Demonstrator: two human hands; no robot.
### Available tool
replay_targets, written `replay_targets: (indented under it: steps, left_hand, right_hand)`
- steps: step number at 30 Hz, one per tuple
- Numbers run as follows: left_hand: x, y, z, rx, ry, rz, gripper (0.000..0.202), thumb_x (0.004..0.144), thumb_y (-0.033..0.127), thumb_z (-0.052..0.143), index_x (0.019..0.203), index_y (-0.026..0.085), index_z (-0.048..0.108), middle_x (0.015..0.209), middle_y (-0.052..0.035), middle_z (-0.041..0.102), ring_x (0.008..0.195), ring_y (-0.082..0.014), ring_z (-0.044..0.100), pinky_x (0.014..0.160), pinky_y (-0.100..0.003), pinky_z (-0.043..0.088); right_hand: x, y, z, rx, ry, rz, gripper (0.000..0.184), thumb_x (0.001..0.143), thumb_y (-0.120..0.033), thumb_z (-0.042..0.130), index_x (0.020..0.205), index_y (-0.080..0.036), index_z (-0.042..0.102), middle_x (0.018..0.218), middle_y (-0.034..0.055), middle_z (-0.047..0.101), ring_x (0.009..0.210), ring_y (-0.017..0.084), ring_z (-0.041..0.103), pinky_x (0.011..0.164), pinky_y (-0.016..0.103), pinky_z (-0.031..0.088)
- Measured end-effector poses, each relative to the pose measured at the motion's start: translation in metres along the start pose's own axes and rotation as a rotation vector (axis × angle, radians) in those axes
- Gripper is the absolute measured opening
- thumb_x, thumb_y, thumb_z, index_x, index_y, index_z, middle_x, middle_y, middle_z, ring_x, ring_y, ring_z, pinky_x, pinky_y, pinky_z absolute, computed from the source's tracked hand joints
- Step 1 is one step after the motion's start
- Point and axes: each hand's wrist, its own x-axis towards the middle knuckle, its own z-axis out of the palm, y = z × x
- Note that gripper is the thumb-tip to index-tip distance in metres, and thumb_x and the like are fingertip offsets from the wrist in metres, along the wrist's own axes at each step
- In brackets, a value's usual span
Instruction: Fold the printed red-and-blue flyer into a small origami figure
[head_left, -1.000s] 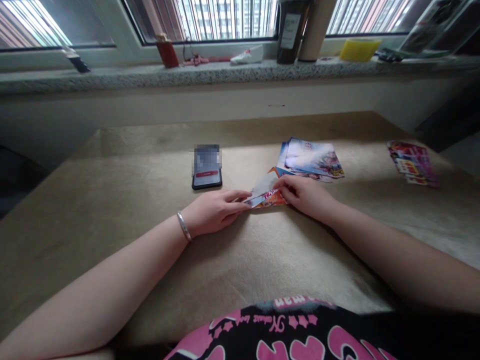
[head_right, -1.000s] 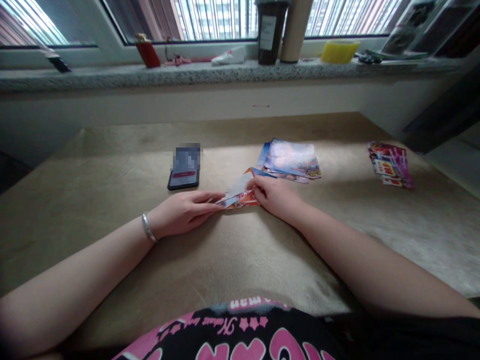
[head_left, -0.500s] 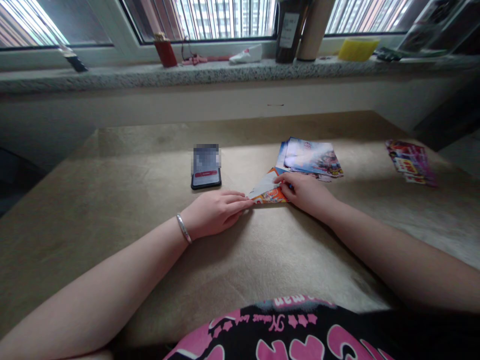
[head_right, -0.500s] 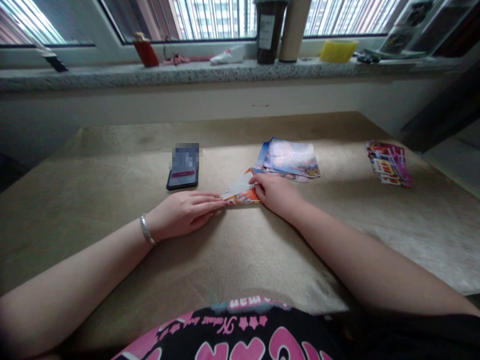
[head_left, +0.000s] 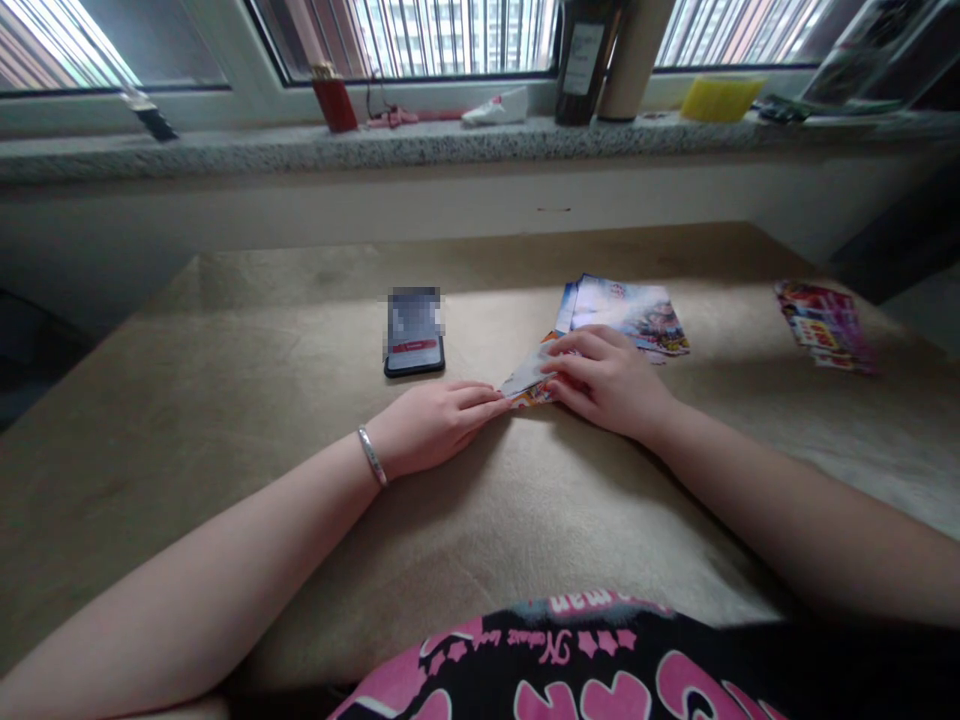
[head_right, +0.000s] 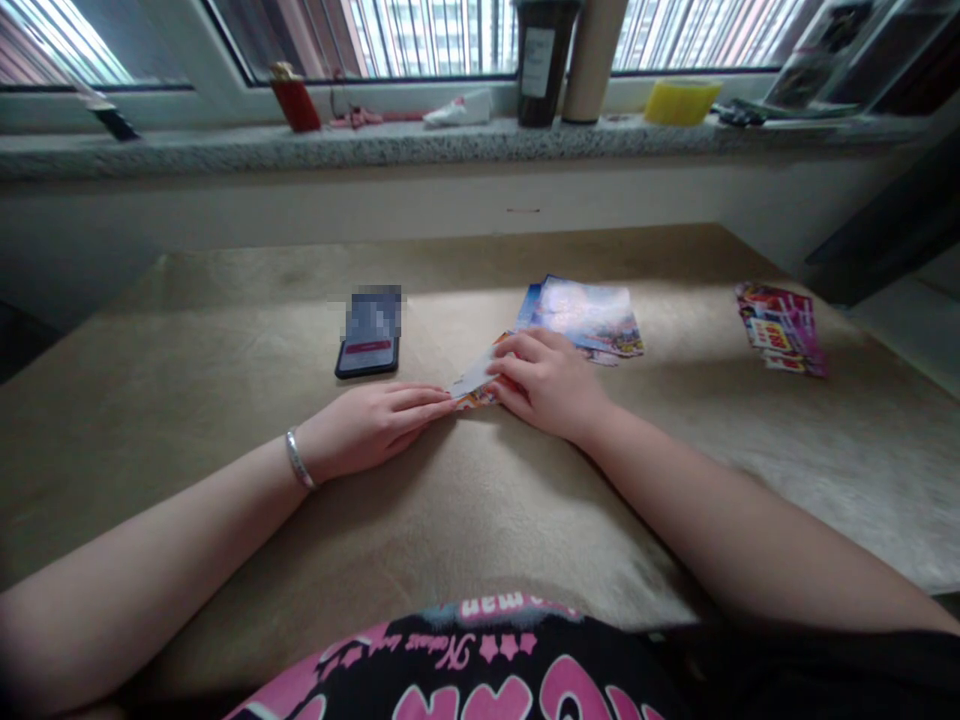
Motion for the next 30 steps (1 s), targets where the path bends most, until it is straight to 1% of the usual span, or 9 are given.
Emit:
replay_targets:
  steps: [3, 6, 8, 10, 13, 15, 19, 24, 30]
  left_hand:
    - [0.002, 0.001, -0.001, -0.023, -0.001, -0.005, 0.034, 0.093, 0.015, 0.041, 0.125, 0.016, 0.053, 0.116, -0.0094, 0.064, 0.103, -0.0171, 0.061, 0.088, -0.032, 0.055]
    - [0.004, 0.002, -0.001, -0.041, 0.006, -0.009, 0.035, 0.093, 0.016, 0.041, 0.126, 0.016, 0.053, 0.113, -0.0095, 0.065, 0.103, -0.0176, 0.06, 0.086, -0.033, 0.055]
    - [0.005, 0.001, 0.0, -0.05, 0.018, -0.017, 0.035, 0.093, 0.016, 0.041, 0.126, 0.017, 0.053, 0.112, -0.0093, 0.065, 0.103, -0.0175, 0.059, 0.086, -0.032, 0.055]
    - [0.004, 0.0, 0.001, -0.057, 0.021, -0.022, 0.036, 0.093, 0.015, 0.041, 0.127, 0.017, 0.053, 0.113, -0.0089, 0.064, 0.103, -0.0174, 0.059, 0.087, -0.032, 0.054]
    - [0.002, -0.001, 0.002, -0.058, 0.007, -0.02, 0.036, 0.092, 0.014, 0.042, 0.126, 0.018, 0.054, 0.113, -0.0088, 0.064, 0.102, -0.0173, 0.058, 0.087, -0.032, 0.054]
    - [0.001, -0.001, 0.002, -0.054, 0.001, -0.018, 0.036, 0.092, 0.015, 0.042, 0.126, 0.017, 0.054, 0.114, -0.009, 0.063, 0.103, -0.0176, 0.058, 0.087, -0.032, 0.053]
    - [0.001, 0.0, 0.002, -0.011, 0.001, -0.016, 0.036, 0.092, 0.015, 0.041, 0.125, 0.016, 0.054, 0.11, -0.0093, 0.064, 0.099, -0.0179, 0.058, 0.085, -0.033, 0.054]
    - [0.002, 0.0, 0.0, 0.066, -0.017, 0.016, 0.034, 0.091, 0.015, 0.04, 0.123, 0.014, 0.055, 0.104, -0.009, 0.065, 0.093, -0.0184, 0.058, 0.081, -0.032, 0.053]
    - [0.002, 0.0, 0.002, 0.09, -0.042, -0.011, 0.034, 0.091, 0.016, 0.042, 0.121, 0.015, 0.055, 0.099, -0.0095, 0.063, 0.089, -0.0175, 0.058, 0.079, -0.032, 0.052]
  right_hand:
    - [0.003, -0.009, 0.0, -0.061, -0.037, -0.093, 0.023, 0.09, -0.035, 0.048, 0.091, -0.023, 0.068, 0.102, 0.0048, 0.067, 0.111, 0.025, 0.05, 0.101, 0.044, 0.033]
    - [0.005, -0.017, 0.003, -0.123, -0.104, -0.123, 0.024, 0.091, -0.033, 0.045, 0.085, -0.024, 0.066, 0.09, 0.0047, 0.067, 0.106, 0.025, 0.051, 0.103, 0.049, 0.028]
    - [0.006, -0.019, 0.006, -0.147, -0.126, -0.076, 0.024, 0.09, -0.033, 0.044, 0.082, -0.022, 0.065, 0.081, 0.0054, 0.065, 0.093, 0.024, 0.054, 0.1, 0.048, 0.03]
    - [0.008, -0.017, 0.009, -0.131, -0.15, -0.032, 0.022, 0.089, -0.032, 0.046, 0.081, -0.02, 0.063, 0.079, 0.0063, 0.063, 0.086, 0.023, 0.054, 0.096, 0.046, 0.033]
    - [0.011, -0.01, 0.014, 0.003, -0.168, -0.029, 0.018, 0.086, -0.028, 0.049, 0.076, -0.018, 0.061, 0.081, 0.0077, 0.062, 0.084, 0.021, 0.052, 0.091, 0.041, 0.035]
    - [0.012, -0.004, 0.018, 0.075, -0.164, 0.018, 0.018, 0.085, -0.03, 0.05, 0.075, -0.018, 0.061, 0.081, 0.008, 0.062, 0.085, 0.022, 0.051, 0.082, 0.038, 0.037]
    - [0.012, 0.001, 0.023, 0.076, -0.154, 0.132, 0.021, 0.085, -0.034, 0.052, 0.073, -0.018, 0.058, 0.08, 0.0072, 0.061, 0.079, 0.021, 0.05, 0.074, 0.034, 0.036]
    - [0.012, 0.001, 0.026, 0.115, -0.202, 0.179, 0.017, 0.084, -0.03, 0.053, 0.072, -0.018, 0.056, 0.077, 0.0055, 0.06, 0.077, 0.019, 0.051, 0.071, 0.031, 0.037]
    - [0.013, 0.001, 0.026, 0.113, -0.221, 0.217, 0.015, 0.083, -0.028, 0.055, 0.071, -0.018, 0.055, 0.074, 0.0051, 0.06, 0.074, 0.019, 0.052, 0.066, 0.028, 0.036]
